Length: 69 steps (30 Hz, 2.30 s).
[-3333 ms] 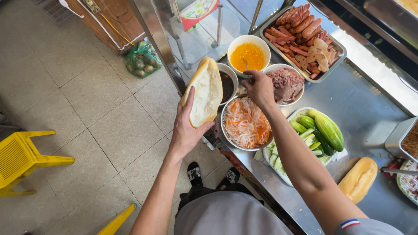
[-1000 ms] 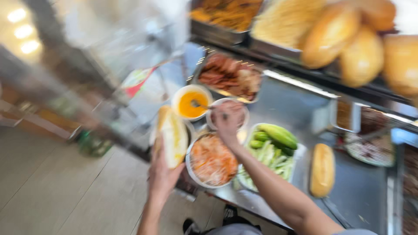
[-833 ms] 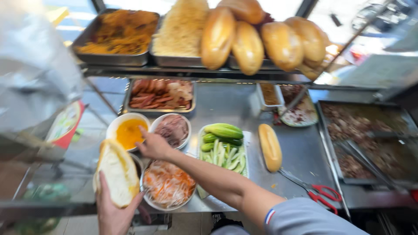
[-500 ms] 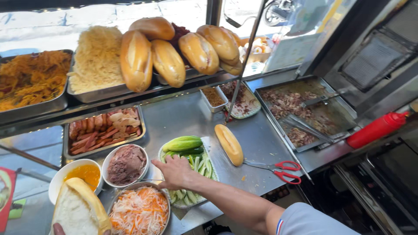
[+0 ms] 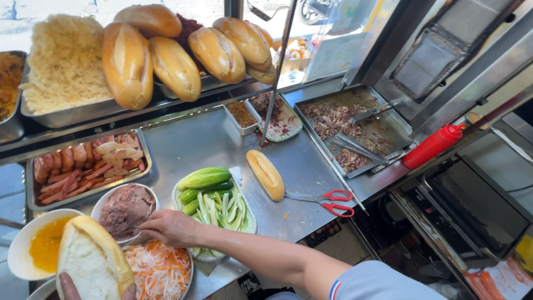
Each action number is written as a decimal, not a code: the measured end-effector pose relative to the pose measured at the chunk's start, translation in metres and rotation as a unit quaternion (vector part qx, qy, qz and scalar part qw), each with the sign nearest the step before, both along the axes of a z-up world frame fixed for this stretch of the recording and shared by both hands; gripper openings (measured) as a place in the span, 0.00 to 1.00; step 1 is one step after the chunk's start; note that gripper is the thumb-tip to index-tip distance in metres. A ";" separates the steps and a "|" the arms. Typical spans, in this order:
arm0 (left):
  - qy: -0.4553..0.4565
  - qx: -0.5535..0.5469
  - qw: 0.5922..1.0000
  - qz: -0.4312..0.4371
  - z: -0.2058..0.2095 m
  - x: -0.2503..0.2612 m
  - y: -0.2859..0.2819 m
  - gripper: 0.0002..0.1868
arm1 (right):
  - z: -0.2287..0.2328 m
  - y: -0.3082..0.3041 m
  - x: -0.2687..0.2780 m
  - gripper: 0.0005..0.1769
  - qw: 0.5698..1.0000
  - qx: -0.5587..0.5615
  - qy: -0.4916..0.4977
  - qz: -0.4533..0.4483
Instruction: The person prepares multiple baguette sandwiches at a street food stall. They slice the bread, apply sauces, and add fillings including pâté, sliced meats, pickled vegetables, and cucumber. The sandwiches are assembled one at a time and handed to customers.
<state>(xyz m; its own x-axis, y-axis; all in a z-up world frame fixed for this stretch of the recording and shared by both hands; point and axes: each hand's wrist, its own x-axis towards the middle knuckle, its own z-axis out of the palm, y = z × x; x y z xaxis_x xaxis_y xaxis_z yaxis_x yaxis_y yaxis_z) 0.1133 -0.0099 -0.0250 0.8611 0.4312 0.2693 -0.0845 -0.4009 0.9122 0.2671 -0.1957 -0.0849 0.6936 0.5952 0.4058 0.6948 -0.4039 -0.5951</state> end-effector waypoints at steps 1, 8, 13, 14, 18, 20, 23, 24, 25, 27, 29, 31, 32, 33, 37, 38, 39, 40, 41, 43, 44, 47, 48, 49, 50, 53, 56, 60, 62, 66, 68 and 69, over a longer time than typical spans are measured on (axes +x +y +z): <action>-0.007 0.002 1.000 -0.003 0.003 0.001 -0.003 0.63 | 0.004 -0.006 0.004 0.14 0.999 -0.013 -0.028 0.017; -0.025 -0.133 0.991 0.007 0.005 -0.046 0.009 0.60 | 0.039 -0.039 -0.008 0.13 0.995 0.073 0.064 0.020; -0.012 -0.048 0.996 0.070 0.024 -0.054 -0.002 0.59 | 0.080 -0.029 -0.016 0.09 1.000 0.004 0.019 0.022; -0.008 -0.029 0.996 0.078 0.026 -0.054 -0.005 0.58 | 0.083 -0.026 -0.015 0.08 1.000 -0.011 0.002 0.029; -0.001 -0.022 0.997 0.069 0.027 -0.051 -0.013 0.58 | 0.078 -0.017 -0.004 0.10 0.996 -0.032 -0.008 0.081; 0.017 -0.048 0.996 0.074 0.025 -0.051 -0.016 0.58 | 0.072 -0.018 0.003 0.09 0.995 -0.036 0.010 0.090; 0.026 -0.045 0.995 0.084 0.026 -0.054 -0.020 0.59 | 0.066 -0.017 0.011 0.10 0.995 -0.036 0.032 0.084; 0.027 -0.037 0.995 0.087 0.026 -0.052 -0.022 0.59 | 0.065 -0.018 0.014 0.10 0.996 -0.034 0.038 0.079; 0.023 -0.038 0.995 0.085 0.027 -0.051 -0.023 0.59 | 0.065 -0.020 0.016 0.10 0.995 -0.033 0.035 0.088; 0.016 -0.037 0.996 0.078 0.029 -0.048 -0.025 0.58 | 0.064 -0.022 0.020 0.10 0.994 -0.029 0.028 0.106; 0.008 -0.080 0.995 0.062 0.031 -0.044 -0.024 0.58 | 0.062 -0.020 0.023 0.10 0.991 -0.041 0.090 0.086; 0.009 -0.104 0.993 0.055 0.032 -0.044 -0.028 0.58 | 0.058 -0.018 0.023 0.10 0.991 -0.030 0.100 0.081; 0.012 -0.104 0.993 0.057 0.033 -0.044 -0.028 0.58 | 0.056 -0.016 0.024 0.10 0.993 -0.012 0.078 0.086; 0.014 -0.104 0.993 0.059 0.033 -0.043 -0.029 0.58 | 0.054 -0.013 0.025 0.10 0.994 0.006 0.055 0.092; 0.035 -0.032 0.996 0.080 0.037 -0.044 -0.032 0.59 | 0.044 -0.014 0.026 0.12 0.989 0.005 0.017 0.149; 0.037 -0.041 0.995 0.081 0.038 -0.044 -0.033 0.58 | 0.042 -0.017 0.027 0.11 0.988 0.016 0.018 0.151; 0.038 -0.050 0.995 0.081 0.039 -0.045 -0.033 0.58 | 0.040 -0.019 0.028 0.11 0.988 0.027 0.019 0.153; 0.045 -0.045 0.994 0.086 0.040 -0.045 -0.033 0.59 | 0.038 -0.022 0.028 0.11 0.990 0.012 0.037 0.136; 0.051 -0.040 0.994 0.091 0.040 -0.047 -0.033 0.59 | 0.035 -0.025 0.028 0.11 0.991 -0.003 0.056 0.118; 0.054 -0.032 0.994 0.092 0.038 -0.047 -0.035 0.59 | 0.031 -0.031 0.030 0.11 0.991 -0.015 0.090 0.095; 0.052 -0.027 0.994 0.088 0.037 -0.047 -0.035 0.59 | 0.029 -0.031 0.031 0.11 0.990 -0.008 0.107 0.090; 0.056 0.003 0.995 0.082 0.035 -0.048 -0.033 0.60 | 0.026 -0.031 0.035 0.13 0.964 0.053 0.252 0.060; 0.056 0.014 0.995 0.081 0.035 -0.047 -0.032 0.60 | 0.028 -0.032 0.038 0.14 0.945 0.080 0.313 0.047; 0.068 0.012 0.995 0.076 0.036 -0.045 -0.031 0.60 | 0.031 -0.035 0.038 0.15 0.926 0.119 0.358 0.029; 0.079 0.009 0.994 0.072 0.038 -0.044 -0.028 0.61 | 0.036 -0.039 0.036 0.15 0.902 0.157 0.401 0.012; 0.120 0.026 0.990 0.072 0.050 -0.031 -0.023 0.62 | 0.059 -0.050 0.025 0.15 0.876 0.232 0.423 0.015; 0.099 0.067 0.991 0.060 0.058 -0.018 -0.029 0.63 | 0.083 -0.050 0.000 0.12 0.935 0.200 0.287 0.060; 0.032 0.111 0.993 0.035 0.063 -0.007 -0.041 0.67 | 0.099 -0.025 -0.027 0.14 0.980 0.105 -0.123 0.116; 0.028 0.116 0.991 0.060 0.065 -0.010 -0.037 0.67 | 0.101 -0.027 -0.041 0.19 0.974 0.057 -0.154 0.153; 0.025 0.136 0.989 0.059 0.069 -0.024 -0.014 0.68 | 0.098 -0.057 -0.078 0.20 0.953 0.031 -0.128 0.274; 0.037 0.157 0.986 0.046 0.072 -0.030 -0.005 0.68 | 0.105 -0.070 -0.082 0.18 0.952 0.037 -0.059 0.298; 0.042 0.168 0.984 0.040 0.074 -0.033 -0.003 0.68 | 0.111 -0.073 -0.080 0.18 0.950 0.040 -0.024 0.308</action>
<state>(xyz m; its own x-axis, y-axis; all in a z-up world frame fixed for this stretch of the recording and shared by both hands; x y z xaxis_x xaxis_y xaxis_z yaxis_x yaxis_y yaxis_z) 0.0803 -0.0125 0.0488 0.8539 0.3968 0.3367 0.0296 -0.6831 0.7297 0.1867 -0.2687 0.0257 0.2025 0.8485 0.4890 0.8116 0.1340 -0.5686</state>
